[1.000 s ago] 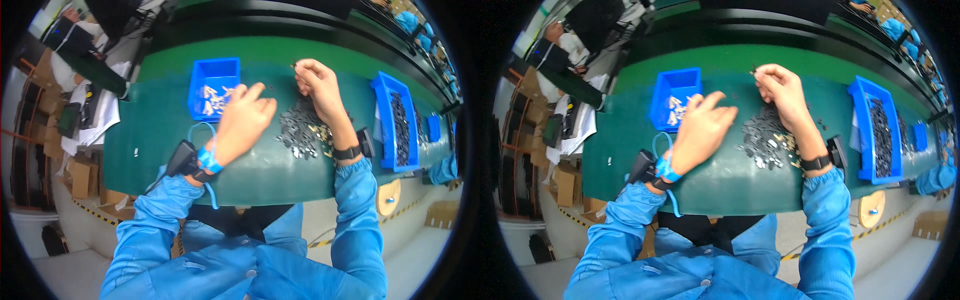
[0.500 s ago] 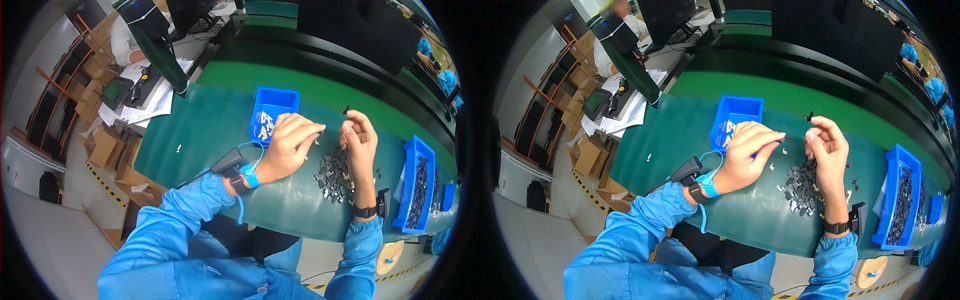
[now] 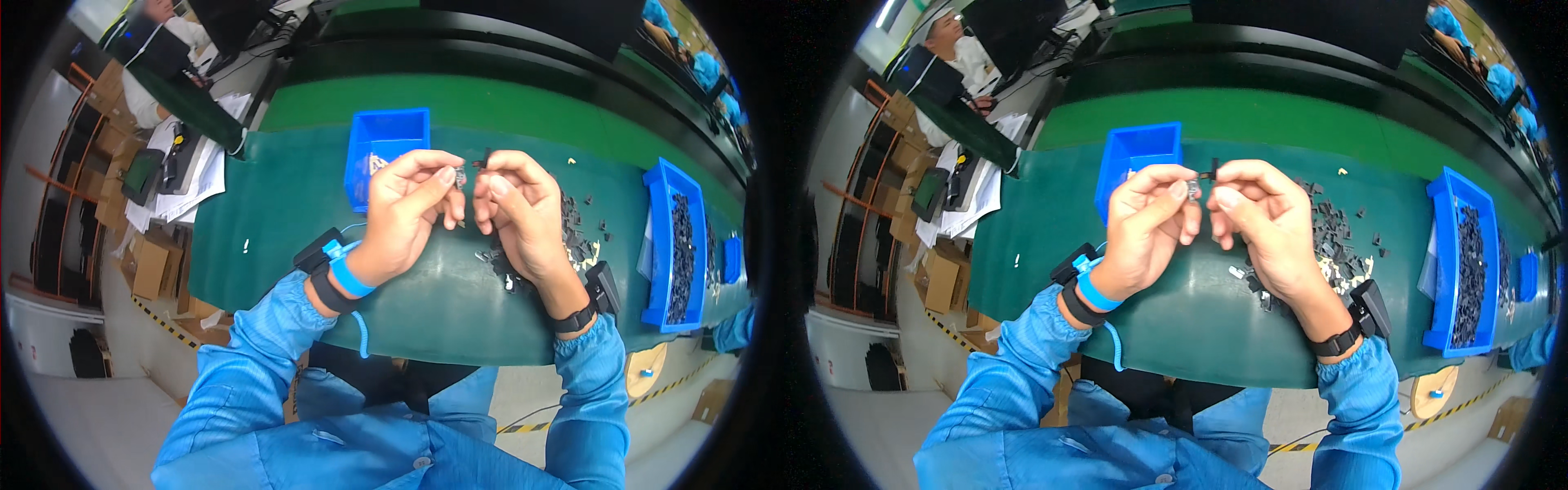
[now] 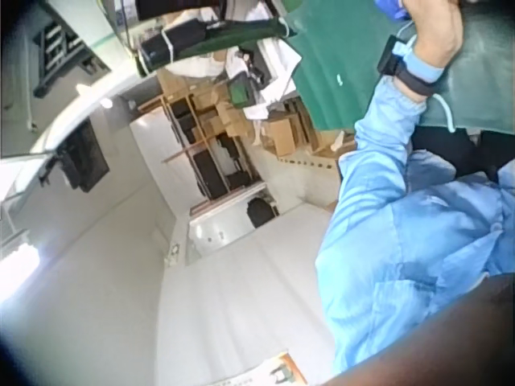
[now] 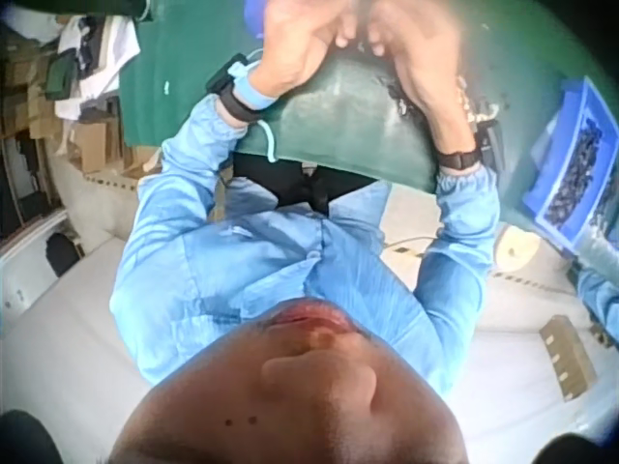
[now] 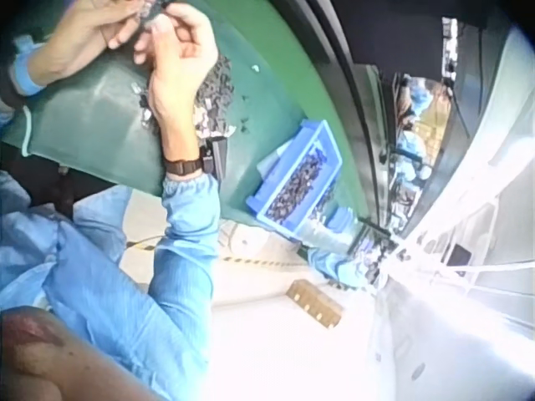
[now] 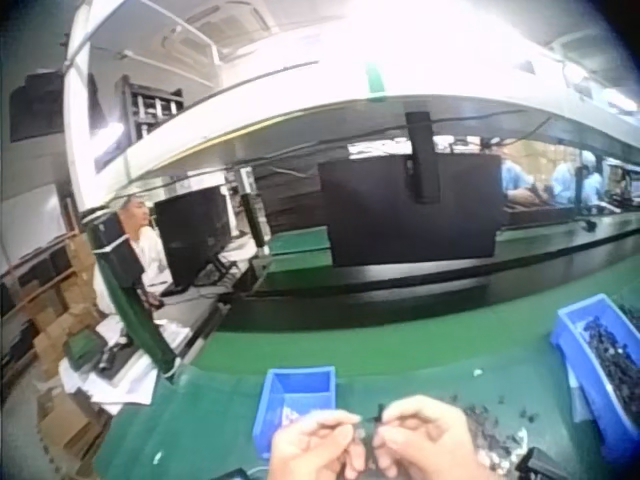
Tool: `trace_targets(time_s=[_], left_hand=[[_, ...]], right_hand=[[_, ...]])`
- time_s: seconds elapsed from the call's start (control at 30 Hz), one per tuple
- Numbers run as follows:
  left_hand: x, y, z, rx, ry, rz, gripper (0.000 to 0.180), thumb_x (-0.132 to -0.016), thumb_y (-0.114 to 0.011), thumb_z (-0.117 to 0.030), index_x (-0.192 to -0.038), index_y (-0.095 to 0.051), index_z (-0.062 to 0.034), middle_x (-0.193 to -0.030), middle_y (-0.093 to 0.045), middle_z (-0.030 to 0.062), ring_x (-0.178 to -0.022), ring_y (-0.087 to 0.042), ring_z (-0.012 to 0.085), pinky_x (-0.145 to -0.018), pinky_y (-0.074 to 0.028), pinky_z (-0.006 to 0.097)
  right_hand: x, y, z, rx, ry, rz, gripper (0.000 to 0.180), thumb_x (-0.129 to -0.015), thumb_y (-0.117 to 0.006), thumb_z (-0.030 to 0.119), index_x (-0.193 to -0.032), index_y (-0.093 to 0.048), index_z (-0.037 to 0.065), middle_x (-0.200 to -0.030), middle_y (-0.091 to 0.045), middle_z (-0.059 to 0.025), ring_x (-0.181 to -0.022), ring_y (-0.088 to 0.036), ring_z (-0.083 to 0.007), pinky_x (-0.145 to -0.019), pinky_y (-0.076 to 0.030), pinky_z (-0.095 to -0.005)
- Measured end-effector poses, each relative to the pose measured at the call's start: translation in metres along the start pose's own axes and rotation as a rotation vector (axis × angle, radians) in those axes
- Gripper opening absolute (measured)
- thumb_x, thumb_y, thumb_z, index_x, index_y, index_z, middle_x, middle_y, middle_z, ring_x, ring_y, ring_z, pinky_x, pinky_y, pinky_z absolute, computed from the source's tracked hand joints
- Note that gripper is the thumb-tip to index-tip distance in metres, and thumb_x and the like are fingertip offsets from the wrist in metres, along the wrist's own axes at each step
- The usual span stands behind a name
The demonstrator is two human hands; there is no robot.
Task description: Manually assembling small black plastic components at a factory workbench.
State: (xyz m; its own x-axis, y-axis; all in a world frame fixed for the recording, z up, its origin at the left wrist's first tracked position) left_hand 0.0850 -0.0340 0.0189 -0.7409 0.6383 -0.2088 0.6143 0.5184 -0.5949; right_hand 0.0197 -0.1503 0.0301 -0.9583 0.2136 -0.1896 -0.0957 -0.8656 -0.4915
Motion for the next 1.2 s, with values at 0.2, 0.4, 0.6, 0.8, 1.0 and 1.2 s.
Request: trace_targets(time_s=[0.2, 0.4, 0.6, 0.8, 1.0, 1.2], left_hand=[[0.006, -0.01, -0.005, -0.003, -0.023, 0.055, 0.018, -0.101, -0.06, -0.004, -0.115, -0.063, 0.0067, -0.095, -0.071, 0.0147, -0.074, -0.068, 0.0169, -0.06, -0.052, 0.026], [0.006, -0.006, -0.004, -0.129, -0.01, 0.037, 0.015, -0.103, -0.058, -0.006, -0.115, -0.063, 0.0025, -0.097, -0.07, 0.0143, -0.071, -0.065, 0.0164, -0.059, -0.05, 0.027], [0.003, -0.003, 0.001, -0.029, 0.006, 0.04, 0.019, -0.099, -0.063, -0.001, -0.117, -0.063, 0.006, -0.093, -0.071, 0.0145, -0.078, -0.07, 0.0192, -0.065, -0.055, 0.028], [0.003, -0.007, 0.006, -0.117, 0.043, 0.072, 0.025, -0.103, -0.061, -0.011, -0.125, -0.061, 0.0012, -0.087, -0.067, 0.0101, -0.072, -0.064, 0.016, -0.063, -0.051, 0.028], [0.001, -0.009, 0.007, 0.022, 0.118, 0.117, 0.026, -0.101, -0.063, -0.007, -0.124, -0.055, 0.0026, -0.096, -0.069, 0.0126, -0.069, -0.065, 0.0162, -0.061, -0.052, 0.027], [0.003, -0.006, 0.012, 0.051, 0.226, 0.12, 0.029, -0.1, -0.066, -0.008, -0.124, -0.051, 0.0004, -0.099, -0.069, 0.0134, -0.065, -0.065, 0.0162, -0.059, -0.052, 0.027]], right_hand=[[0.003, -0.003, 0.001, 0.12, 0.037, 0.016, 0.02, -0.098, -0.068, 0.005, -0.116, -0.064, -0.002, -0.092, -0.07, -0.0071, -0.071, -0.063, -0.008, -0.062, -0.052, -0.0215], [0.005, 0.001, -0.002, 0.127, 0.04, 0.004, 0.023, -0.097, -0.069, 0.006, -0.118, -0.062, -0.002, -0.093, -0.069, -0.0069, -0.073, -0.063, -0.0077, -0.062, -0.052, -0.0207], [0.006, 0.0, 0.005, 0.167, 0.102, -0.044, 0.029, -0.095, -0.07, 0.003, -0.122, -0.06, -0.003, -0.097, -0.067, -0.0065, -0.078, -0.064, -0.0072, -0.061, -0.051, -0.0199], [0.003, 0.003, 0.011, 0.215, 0.148, -0.068, 0.034, -0.093, -0.071, 0.001, -0.125, -0.059, -0.004, -0.099, -0.067, -0.0067, -0.08, -0.064, -0.0067, -0.063, -0.05, -0.019], [0.003, -0.006, 0.014, 0.237, 0.167, 0.026, 0.036, -0.091, -0.072, -0.003, -0.125, -0.06, -0.004, -0.099, -0.068, -0.0079, -0.087, -0.067, -0.0106, -0.075, -0.055, -0.0231], [0.005, -0.008, 0.018, 0.294, 0.174, 0.004, 0.042, -0.089, -0.073, -0.006, -0.128, -0.059, -0.005, -0.104, -0.069, -0.0121, -0.096, -0.069, -0.0141, -0.084, -0.057, -0.026]])
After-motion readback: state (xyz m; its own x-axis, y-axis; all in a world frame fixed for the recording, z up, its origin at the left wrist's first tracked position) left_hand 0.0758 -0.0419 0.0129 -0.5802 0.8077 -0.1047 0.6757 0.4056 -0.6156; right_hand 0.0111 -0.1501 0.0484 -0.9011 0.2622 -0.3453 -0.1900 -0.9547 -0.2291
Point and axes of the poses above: each hand's wrist, its own x-axis away from the middle knuckle, its own y-axis out of the back of the hand, z = x × y, the point moved 10 cm from there along -x, towards the middle knuckle
